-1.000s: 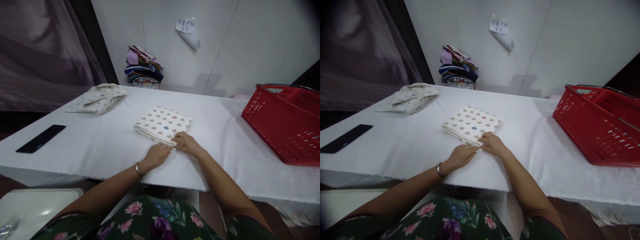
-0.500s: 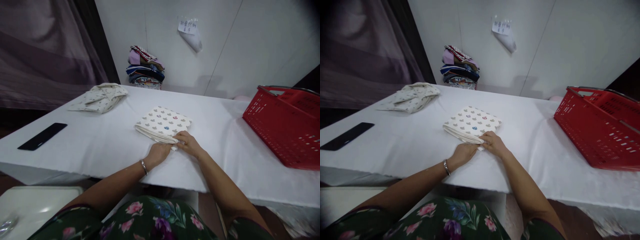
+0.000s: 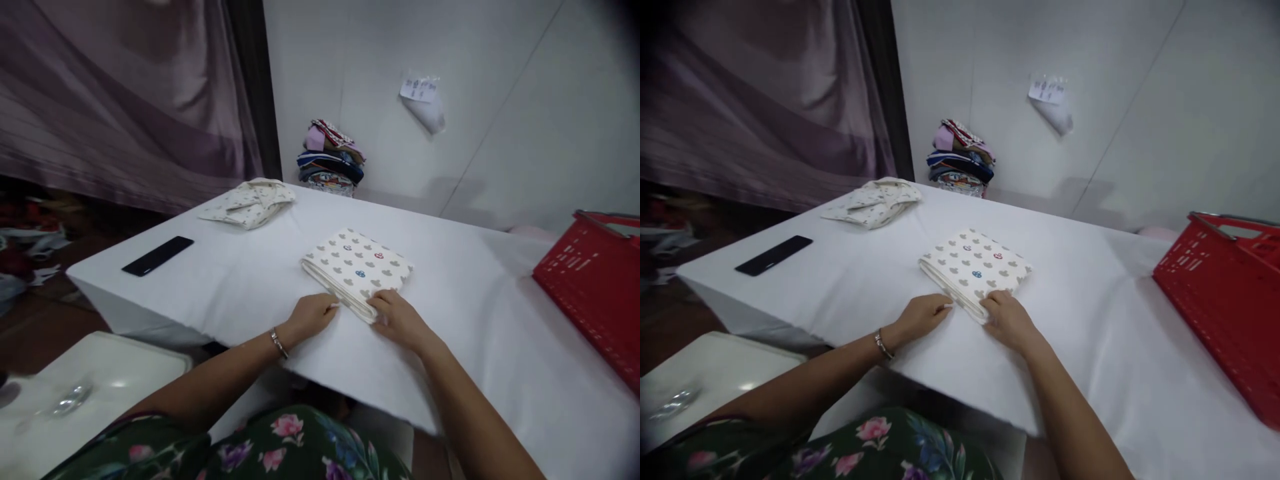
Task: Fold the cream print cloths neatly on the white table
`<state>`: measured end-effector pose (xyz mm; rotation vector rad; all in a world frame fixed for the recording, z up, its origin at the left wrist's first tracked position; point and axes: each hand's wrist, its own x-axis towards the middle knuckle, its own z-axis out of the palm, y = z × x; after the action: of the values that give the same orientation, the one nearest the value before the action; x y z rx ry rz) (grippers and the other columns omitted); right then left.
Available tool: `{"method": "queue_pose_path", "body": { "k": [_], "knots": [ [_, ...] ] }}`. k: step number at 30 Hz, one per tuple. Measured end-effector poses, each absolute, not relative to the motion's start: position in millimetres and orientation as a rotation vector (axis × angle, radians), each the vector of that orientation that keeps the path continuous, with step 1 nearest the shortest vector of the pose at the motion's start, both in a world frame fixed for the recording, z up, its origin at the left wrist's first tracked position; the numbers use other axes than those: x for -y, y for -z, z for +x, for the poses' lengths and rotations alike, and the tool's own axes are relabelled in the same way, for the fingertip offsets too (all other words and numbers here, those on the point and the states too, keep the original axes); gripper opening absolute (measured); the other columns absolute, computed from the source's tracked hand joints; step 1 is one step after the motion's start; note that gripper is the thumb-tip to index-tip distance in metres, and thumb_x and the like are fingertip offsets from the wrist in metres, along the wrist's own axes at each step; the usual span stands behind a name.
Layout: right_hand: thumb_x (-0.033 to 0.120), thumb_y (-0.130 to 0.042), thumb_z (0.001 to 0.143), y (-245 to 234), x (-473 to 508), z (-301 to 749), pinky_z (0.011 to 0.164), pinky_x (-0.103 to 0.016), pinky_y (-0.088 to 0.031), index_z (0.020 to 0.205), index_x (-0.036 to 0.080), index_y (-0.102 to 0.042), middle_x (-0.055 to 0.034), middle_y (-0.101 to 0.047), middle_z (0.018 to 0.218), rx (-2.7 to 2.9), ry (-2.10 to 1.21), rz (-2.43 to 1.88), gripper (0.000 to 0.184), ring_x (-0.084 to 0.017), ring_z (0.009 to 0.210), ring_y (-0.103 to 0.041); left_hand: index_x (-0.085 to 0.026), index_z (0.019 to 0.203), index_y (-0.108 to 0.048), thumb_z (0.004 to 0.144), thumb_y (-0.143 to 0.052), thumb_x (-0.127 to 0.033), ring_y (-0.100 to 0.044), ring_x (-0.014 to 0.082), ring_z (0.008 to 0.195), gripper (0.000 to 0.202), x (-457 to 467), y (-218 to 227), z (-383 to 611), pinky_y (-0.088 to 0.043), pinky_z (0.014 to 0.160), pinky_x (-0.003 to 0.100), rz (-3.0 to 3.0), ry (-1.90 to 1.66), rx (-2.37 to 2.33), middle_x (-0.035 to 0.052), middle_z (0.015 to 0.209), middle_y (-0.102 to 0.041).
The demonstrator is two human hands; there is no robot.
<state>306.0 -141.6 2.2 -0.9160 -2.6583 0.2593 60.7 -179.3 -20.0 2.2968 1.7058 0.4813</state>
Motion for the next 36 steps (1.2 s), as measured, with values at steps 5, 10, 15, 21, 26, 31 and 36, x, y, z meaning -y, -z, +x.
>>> {"method": "queue_pose_path", "body": {
  "k": [5, 10, 15, 21, 26, 31, 36],
  "knots": [
    [0.011, -0.056, 0.070, 0.2, 144.3, 302.4, 0.083, -0.038, -0.042, 0.120, 0.019, -0.050, -0.0094, -0.054, 0.103, 2.692, -0.148, -0.937, 0.051, -0.023, 0.093, -0.048, -0.021, 0.103, -0.060, 0.081, -0.048, -0.029, -0.058, 0.0147, 0.082, 0.026, 148.2, 16.1, 12.5, -0.044, 0.075, 0.026, 1.951, -0.793, -2.020, 0.0023, 0.098, -0.062],
    [0.008, -0.050, 0.071, 7.8, 150.7, 300.1, 0.079, -0.038, -0.044, 0.131, 0.021, -0.041, -0.0110, -0.053, 0.107, 2.714, -0.016, -0.919, 0.062, -0.024, 0.094, -0.049, -0.015, 0.117, -0.052, 0.082, -0.046, -0.046, -0.058, 0.0186, 0.095, 0.047, 111.9, 10.2, -15.6, -0.043, 0.083, 0.028, 1.534, -0.858, -2.198, 0.0091, 0.118, -0.057],
    [0.004, -0.045, 0.072, 22.7, 153.0, 298.9, 0.078, -0.038, -0.046, 0.131, 0.021, -0.041, -0.0122, -0.052, 0.110, 2.687, 0.170, -0.893, 0.061, -0.025, 0.096, -0.048, -0.012, 0.128, -0.043, 0.078, -0.046, -0.059, -0.053, 0.0252, 0.111, 0.069, 81.2, 5.9, -11.7, -0.041, 0.087, 0.030, 1.439, -0.650, -2.123, 0.0150, 0.125, -0.054],
    [0.002, -0.039, 0.078, 21.0, 150.6, 304.5, 0.074, -0.036, -0.046, 0.127, 0.020, -0.046, -0.0112, -0.056, 0.105, 2.620, 0.302, -0.861, 0.053, -0.023, 0.090, -0.052, -0.011, 0.116, -0.053, 0.071, -0.058, -0.040, -0.056, 0.0263, 0.107, 0.054, 65.4, -5.8, -1.8, -0.043, 0.081, 0.029, 1.487, -0.544, -2.077, 0.0153, 0.122, -0.057],
    [0.003, -0.039, 0.080, 24.5, 164.7, 310.1, 0.077, -0.037, -0.045, 0.126, 0.023, -0.046, -0.0113, -0.057, 0.108, 2.590, 0.295, -0.896, 0.050, -0.024, 0.098, -0.052, -0.014, 0.115, -0.052, 0.073, -0.056, -0.039, -0.061, 0.0202, 0.095, 0.049, 82.9, 1.2, -12.7, -0.045, 0.075, 0.025, 1.543, -0.555, -2.031, 0.0102, 0.112, -0.063],
    [0.001, -0.038, 0.076, 26.7, 172.4, 304.9, 0.075, -0.036, -0.045, 0.122, 0.023, -0.050, -0.0102, -0.057, 0.103, 2.604, 0.240, -0.939, 0.052, -0.023, 0.093, -0.052, -0.013, 0.117, -0.050, 0.073, -0.057, -0.038, -0.061, 0.0218, 0.092, 0.051, 86.8, 1.2, -13.8, -0.046, 0.076, 0.029, 1.625, -0.524, -2.034, 0.0108, 0.106, -0.064],
    [0.001, -0.041, 0.072, 24.6, 172.5, 299.5, 0.073, -0.036, -0.045, 0.118, 0.022, -0.053, -0.0106, -0.057, 0.102, 2.617, 0.243, -1.005, 0.052, -0.024, 0.091, -0.052, -0.018, 0.125, -0.045, 0.080, -0.049, -0.030, -0.038, 0.0227, 0.126, 0.047, 80.3, -9.2, 10.6, -0.030, 0.103, 0.034, 2.049, -0.683, -1.945, 0.0101, 0.133, -0.046]
  ]
}}
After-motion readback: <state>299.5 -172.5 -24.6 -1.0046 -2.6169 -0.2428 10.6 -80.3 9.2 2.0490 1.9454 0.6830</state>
